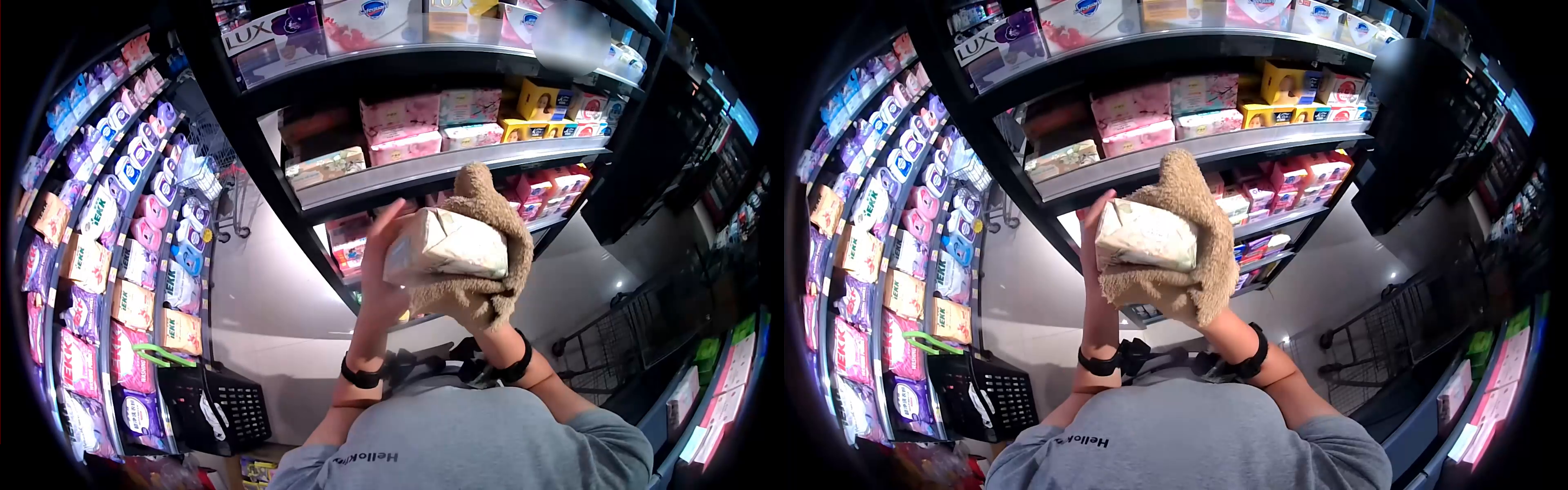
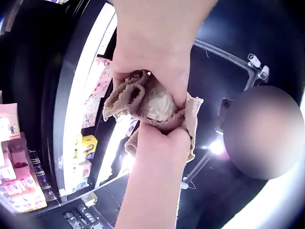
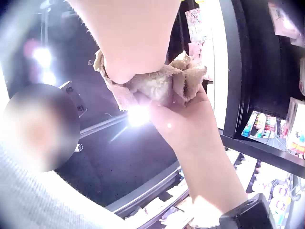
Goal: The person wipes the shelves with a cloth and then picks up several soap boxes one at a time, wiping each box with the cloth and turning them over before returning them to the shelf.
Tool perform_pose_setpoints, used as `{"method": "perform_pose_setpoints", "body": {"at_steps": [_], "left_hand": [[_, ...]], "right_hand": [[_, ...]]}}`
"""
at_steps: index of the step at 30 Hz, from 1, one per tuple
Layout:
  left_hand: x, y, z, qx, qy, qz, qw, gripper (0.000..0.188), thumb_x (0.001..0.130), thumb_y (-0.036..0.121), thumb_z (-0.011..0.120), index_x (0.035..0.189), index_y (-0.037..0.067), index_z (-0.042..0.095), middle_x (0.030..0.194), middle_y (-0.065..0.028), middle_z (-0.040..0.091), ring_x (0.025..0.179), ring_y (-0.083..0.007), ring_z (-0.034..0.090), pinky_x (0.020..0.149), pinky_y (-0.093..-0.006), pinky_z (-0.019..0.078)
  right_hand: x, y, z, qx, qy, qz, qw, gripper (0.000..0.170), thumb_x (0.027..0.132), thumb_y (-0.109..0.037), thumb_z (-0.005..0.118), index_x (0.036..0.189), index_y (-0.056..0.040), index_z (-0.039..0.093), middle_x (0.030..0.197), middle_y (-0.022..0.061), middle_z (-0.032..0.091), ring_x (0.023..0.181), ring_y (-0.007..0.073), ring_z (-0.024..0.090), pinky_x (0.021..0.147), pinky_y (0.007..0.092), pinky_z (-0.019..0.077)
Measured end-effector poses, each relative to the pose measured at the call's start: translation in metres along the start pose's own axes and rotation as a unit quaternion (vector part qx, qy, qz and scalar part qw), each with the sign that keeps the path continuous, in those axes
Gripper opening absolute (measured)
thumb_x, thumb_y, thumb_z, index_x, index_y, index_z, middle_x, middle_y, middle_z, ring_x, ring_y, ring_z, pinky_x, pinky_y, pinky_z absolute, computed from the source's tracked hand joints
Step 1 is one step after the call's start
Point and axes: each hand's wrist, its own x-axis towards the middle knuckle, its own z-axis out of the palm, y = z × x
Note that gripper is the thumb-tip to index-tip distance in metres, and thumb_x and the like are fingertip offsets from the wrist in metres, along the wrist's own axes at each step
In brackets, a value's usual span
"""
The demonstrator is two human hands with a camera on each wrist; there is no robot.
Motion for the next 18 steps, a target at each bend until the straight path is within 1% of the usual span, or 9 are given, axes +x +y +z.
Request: {"method": "perform_pose_setpoints", "body": {"at_steps": [1,2,4,5,7,10,12,13,18], "left_hand": [[0.001,-0.004,-0.001,0.049,0.013,0.052,0.997,0.072,0.06,0.015,0.074,0.12,0.002,0.036,0.117,-0.0139,0.043,0.103,-0.0205,0.046,0.087,-0.0309,0.0368],[0.002,-0.005,-0.003,0.082,0.015,0.054,0.995,0.073,0.062,0.019,0.073,0.121,0.002,0.034,0.117,-0.0144,0.043,0.104,-0.0207,0.045,0.089,-0.0319,0.036],[0.002,-0.002,0.001,-0.143,0.034,-0.156,0.977,0.066,0.069,0.025,0.068,0.12,0.001,0.034,0.117,-0.0142,0.042,0.106,-0.0201,0.044,0.09,-0.0327,0.035],[-0.001,-0.009,0.0,-0.143,0.033,-0.157,0.977,0.066,0.069,0.025,0.068,0.12,0.001,0.034,0.117,-0.0142,0.042,0.106,-0.0201,0.044,0.09,-0.0327,0.035],[-0.008,-0.022,-0.003,-0.214,-0.001,-0.074,0.974,0.06,0.076,0.033,0.06,0.119,-0.001,0.035,0.118,-0.0134,0.042,0.107,-0.0196,0.043,0.09,-0.0327,0.0344],[-0.005,0.001,-0.001,-0.169,0.067,-0.155,0.971,0.063,0.079,0.044,0.052,0.118,-0.002,0.034,0.118,-0.0136,0.042,0.107,-0.0204,0.043,0.09,-0.0326,0.035],[-0.002,0.0,-0.006,-0.045,0.051,-0.029,0.997,0.063,0.078,0.044,0.053,0.117,-0.003,0.034,0.117,-0.0147,0.042,0.107,-0.0213,0.043,0.09,-0.0328,0.0348],[0.0,-0.001,-0.011,0.019,0.052,-0.006,0.998,0.061,0.078,0.039,0.055,0.115,-0.004,0.035,0.116,-0.0169,0.042,0.107,-0.0226,0.043,0.089,-0.0328,0.0348],[-0.007,0.008,-0.014,-0.013,0.113,0.067,0.991,0.052,0.07,0.025,0.064,0.103,-0.003,0.035,0.108,-0.0234,0.047,0.101,-0.0259,0.047,0.089,-0.037,0.0349]], "right_hand": [[-0.001,-0.002,0.001,0.017,0.006,0.013,1.0,0.068,0.07,-0.012,0.063,0.126,-0.0019,0.026,0.124,0.0125,0.036,0.112,0.0219,0.038,0.095,0.0344,0.0304],[-0.002,-0.003,0.002,0.028,0.01,0.024,0.999,0.068,0.07,-0.014,0.063,0.126,-0.0021,0.027,0.124,0.0124,0.036,0.112,0.022,0.038,0.095,0.0344,0.0307],[-0.004,-0.005,0.001,0.039,0.017,0.043,0.998,0.067,0.07,-0.017,0.062,0.125,-0.0024,0.027,0.124,0.0123,0.036,0.112,0.0221,0.039,0.095,0.0344,0.0312],[-0.004,-0.004,0.001,0.042,0.021,0.052,0.998,0.067,0.07,-0.019,0.062,0.125,-0.0025,0.028,0.124,0.0123,0.036,0.112,0.0222,0.039,0.095,0.0343,0.0315],[-0.006,-0.004,0.0,0.051,0.025,0.07,0.996,0.066,0.071,-0.022,0.061,0.125,-0.0028,0.028,0.124,0.0121,0.036,0.112,0.0224,0.039,0.094,0.0343,0.032],[-0.004,-0.002,0.0,0.063,0.027,0.072,0.995,0.066,0.072,-0.026,0.06,0.125,-0.0032,0.029,0.124,0.012,0.036,0.111,0.0226,0.04,0.094,0.0342,0.0328],[-0.001,0.004,0.001,0.062,0.024,0.066,0.996,0.066,0.072,-0.029,0.059,0.125,-0.0035,0.03,0.124,0.0119,0.037,0.111,0.0228,0.04,0.093,0.0341,0.0333],[0.001,0.007,0.002,0.063,0.024,0.067,0.995,0.066,0.072,-0.031,0.059,0.125,-0.0036,0.03,0.124,0.0118,0.037,0.111,0.0228,0.04,0.093,0.0341,0.0335],[-0.003,0.035,0.003,0.081,0.045,0.091,0.991,0.067,0.073,-0.039,0.057,0.125,-0.0043,0.031,0.124,0.0115,0.037,0.111,0.0232,0.041,0.092,0.0339,0.0348]]}}
